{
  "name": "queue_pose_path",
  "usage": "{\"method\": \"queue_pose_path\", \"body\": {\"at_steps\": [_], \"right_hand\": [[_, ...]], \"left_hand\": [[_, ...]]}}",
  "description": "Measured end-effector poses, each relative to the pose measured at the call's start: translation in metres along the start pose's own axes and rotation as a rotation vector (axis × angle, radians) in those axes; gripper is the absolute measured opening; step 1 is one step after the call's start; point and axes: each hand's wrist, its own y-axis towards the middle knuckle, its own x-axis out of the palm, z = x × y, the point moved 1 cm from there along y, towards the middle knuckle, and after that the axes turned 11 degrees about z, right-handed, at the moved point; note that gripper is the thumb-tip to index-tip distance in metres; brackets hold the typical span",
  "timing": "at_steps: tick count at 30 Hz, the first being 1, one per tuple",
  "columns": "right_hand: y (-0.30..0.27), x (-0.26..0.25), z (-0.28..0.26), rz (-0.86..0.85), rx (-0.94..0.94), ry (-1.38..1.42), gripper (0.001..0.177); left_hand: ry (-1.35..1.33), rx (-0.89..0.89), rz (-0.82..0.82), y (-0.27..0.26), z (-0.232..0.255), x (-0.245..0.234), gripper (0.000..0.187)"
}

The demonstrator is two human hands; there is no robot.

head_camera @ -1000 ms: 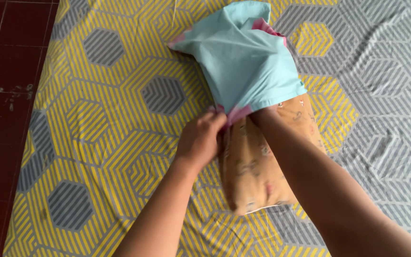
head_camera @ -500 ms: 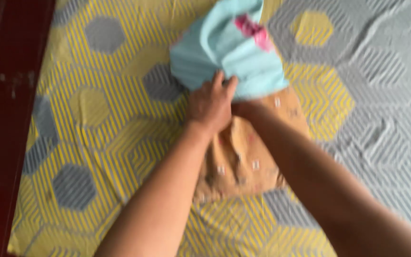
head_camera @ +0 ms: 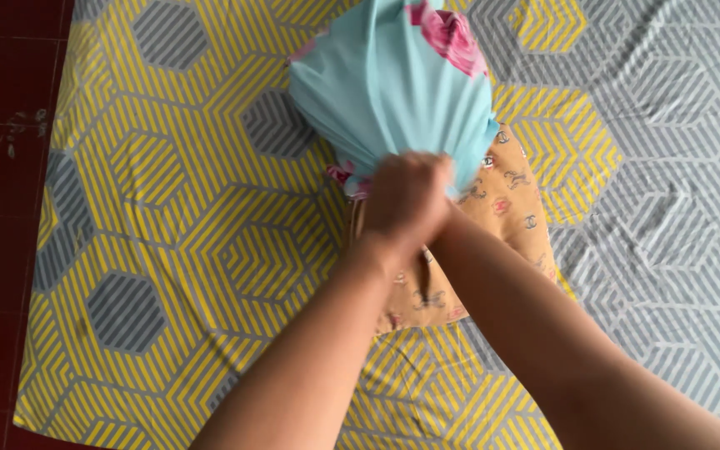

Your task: The recorder is seen putting a pillowcase on a pillow and then placing it on a bed.

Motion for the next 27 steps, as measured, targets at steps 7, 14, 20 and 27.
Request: {"method": "queue_pose_path", "body": {"at_steps": [7, 14, 20, 27], "right_hand": [[0.019, 0.070, 0.051, 0.071, -0.082, 0.015, 0.048], [0.034, 0.150, 0.129, 0.165, -0.147, 0.043, 0.049], [0.039, 0.201, 0.177, 0.227, -0.194, 0.077, 0.050], [0.027, 0.190, 0.181, -0.005, 0.194, 0.213, 0.035]], "left_hand": [[-0.331, -0.109, -0.166, -0.022, -0.005, -0.056, 0.015], [0.197, -0.024, -0.412, -0.006, -0.033, -0.023, 0.044], [0.278, 0.059, -0.413, 0.031, 0.017, 0.025, 0.059], [0.344, 0.364, -0.215, 0.047, 0.036, 0.122, 0.032]]}}
